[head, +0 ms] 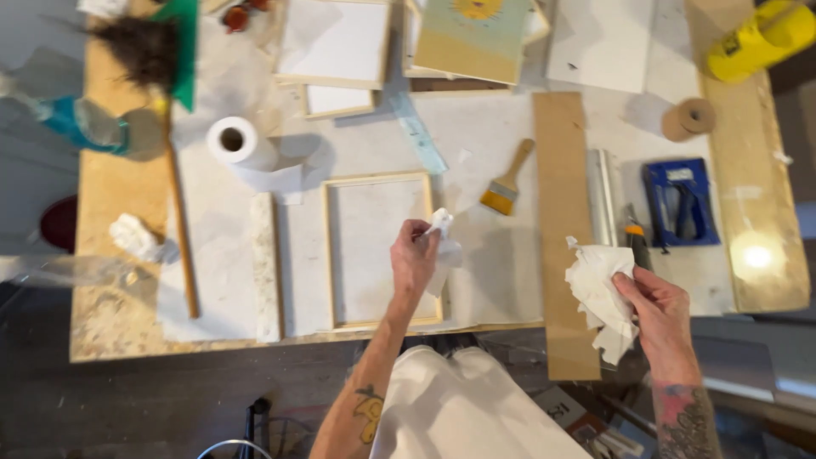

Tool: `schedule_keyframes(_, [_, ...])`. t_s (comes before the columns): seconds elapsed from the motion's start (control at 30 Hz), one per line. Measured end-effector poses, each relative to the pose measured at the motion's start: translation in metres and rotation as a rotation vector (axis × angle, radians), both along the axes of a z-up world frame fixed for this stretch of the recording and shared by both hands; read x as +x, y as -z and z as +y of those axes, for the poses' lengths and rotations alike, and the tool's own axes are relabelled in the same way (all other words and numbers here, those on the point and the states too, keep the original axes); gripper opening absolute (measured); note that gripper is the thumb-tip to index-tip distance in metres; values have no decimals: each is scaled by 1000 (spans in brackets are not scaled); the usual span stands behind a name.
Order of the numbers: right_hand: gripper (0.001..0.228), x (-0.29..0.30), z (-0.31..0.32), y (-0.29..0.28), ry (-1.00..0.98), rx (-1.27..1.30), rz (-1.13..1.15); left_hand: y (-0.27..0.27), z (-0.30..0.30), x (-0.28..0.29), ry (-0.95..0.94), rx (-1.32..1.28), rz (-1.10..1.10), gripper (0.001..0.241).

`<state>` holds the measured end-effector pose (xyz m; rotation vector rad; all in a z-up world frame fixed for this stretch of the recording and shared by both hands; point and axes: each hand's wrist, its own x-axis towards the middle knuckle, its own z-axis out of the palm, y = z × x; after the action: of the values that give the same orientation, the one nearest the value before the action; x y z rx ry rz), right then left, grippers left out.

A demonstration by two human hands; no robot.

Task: The person prepares a wooden frame by cleaning it with a cloth and spray, then paints the edges with a brush.

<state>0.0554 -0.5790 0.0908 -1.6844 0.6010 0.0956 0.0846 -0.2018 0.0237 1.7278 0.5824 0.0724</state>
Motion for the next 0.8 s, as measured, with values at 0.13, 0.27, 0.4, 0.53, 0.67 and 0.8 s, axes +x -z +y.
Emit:
schedule_keyframes(0.13, [44, -22, -32, -1, 42, -39, 78, 25, -43, 1, 179, 174, 99, 19])
schedule_keyframes(0.27, [44, -11, 11, -50, 38, -23, 377, 36, -46, -13, 311, 443, -124, 26])
schedule_keyframes(0.4, [38, -18, -22, 61, -15, 23, 22, 8, 4, -47, 164, 479, -277, 22])
schedule_keyframes(0.53, [42, 13, 20, 43, -54, 95, 1, 50, 79, -88, -116, 900, -51, 55])
schedule_keyframes(0.67, [38, 40, 47, 46, -148, 162, 29, 63, 115, -97, -195, 1033, 267, 54])
schedule_keyframes(0.8, [36, 51, 64, 75, -179, 233, 35, 69, 143, -103, -145, 865, 268, 29])
